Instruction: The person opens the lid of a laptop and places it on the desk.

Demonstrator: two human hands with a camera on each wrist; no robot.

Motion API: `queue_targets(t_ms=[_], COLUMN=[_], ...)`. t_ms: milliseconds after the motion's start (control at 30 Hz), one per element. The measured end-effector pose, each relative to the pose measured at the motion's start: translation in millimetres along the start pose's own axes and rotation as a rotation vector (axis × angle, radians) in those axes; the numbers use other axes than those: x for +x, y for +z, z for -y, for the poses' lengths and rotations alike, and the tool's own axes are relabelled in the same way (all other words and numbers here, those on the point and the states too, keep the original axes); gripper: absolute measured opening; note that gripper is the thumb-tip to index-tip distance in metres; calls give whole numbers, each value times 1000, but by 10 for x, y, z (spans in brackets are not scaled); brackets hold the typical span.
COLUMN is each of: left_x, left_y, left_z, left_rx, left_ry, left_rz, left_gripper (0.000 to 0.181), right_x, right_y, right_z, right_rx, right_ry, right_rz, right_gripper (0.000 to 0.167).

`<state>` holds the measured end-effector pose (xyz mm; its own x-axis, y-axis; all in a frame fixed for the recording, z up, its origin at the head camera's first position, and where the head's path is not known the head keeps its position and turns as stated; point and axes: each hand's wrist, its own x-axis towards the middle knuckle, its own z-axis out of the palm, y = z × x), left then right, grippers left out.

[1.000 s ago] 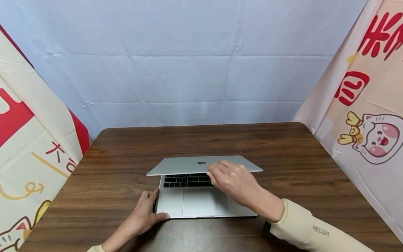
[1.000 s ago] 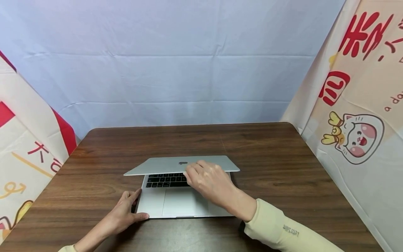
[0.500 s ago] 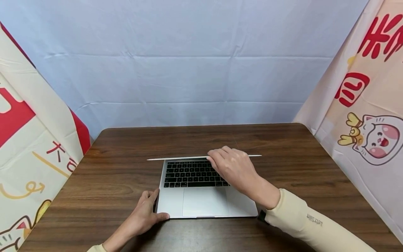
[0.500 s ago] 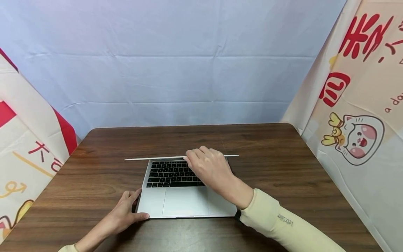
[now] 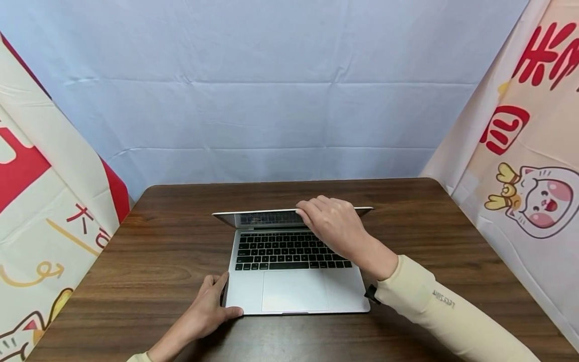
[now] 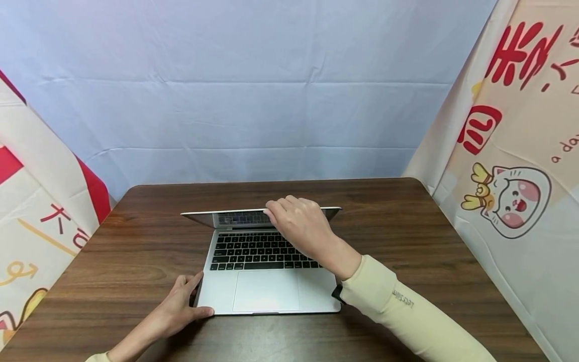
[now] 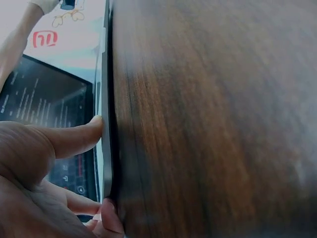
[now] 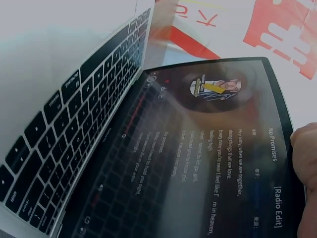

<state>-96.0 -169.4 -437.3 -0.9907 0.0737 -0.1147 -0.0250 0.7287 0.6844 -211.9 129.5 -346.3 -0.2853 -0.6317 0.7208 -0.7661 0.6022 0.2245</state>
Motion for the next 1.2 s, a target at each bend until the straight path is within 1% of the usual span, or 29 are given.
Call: queue_targets(t_ms=[100, 167, 267, 333, 400, 533, 567, 600, 900, 1033, 1200], left_x=[2, -1, -5, -5, -2, 7, 10, 13, 12, 11, 10], left_y=[3, 4, 3, 2, 2, 4, 5, 5, 0, 4, 11], left_z=[6, 13, 22, 25, 26, 21, 20, 19, 8, 1, 3], left_rx=[4, 5, 9, 10, 11, 11, 11, 11, 5, -1, -17], left_ry=[2, 3, 6, 6, 3, -8, -11, -13, -14, -16, -16], left_rz=[1, 0, -1, -1, 2, 11, 14, 16, 11, 9, 1], left_gripper=[97, 97, 97, 97, 97, 97, 97, 97, 97, 97, 97], right_x=[24, 38, 58, 72, 82, 94, 96, 97, 119, 143, 191], right_y=[15, 24, 36, 42, 38, 28, 25, 24, 11, -1, 17], right_z=[-55, -86, -119, -130, -137, -154, -159, -165, -217, -238, -273], right_rx=[13, 21, 33, 37, 43, 54, 57, 60, 91, 114, 109], right_ry=[-25, -42, -53, -55, -54, -54, -52, -49, -20, 3, 43], right_rz=[5, 8, 6, 1, 1, 10, 15, 19, 47, 54, 46], right_gripper=[32, 30, 38, 48, 47, 19, 13, 11, 19, 17, 14])
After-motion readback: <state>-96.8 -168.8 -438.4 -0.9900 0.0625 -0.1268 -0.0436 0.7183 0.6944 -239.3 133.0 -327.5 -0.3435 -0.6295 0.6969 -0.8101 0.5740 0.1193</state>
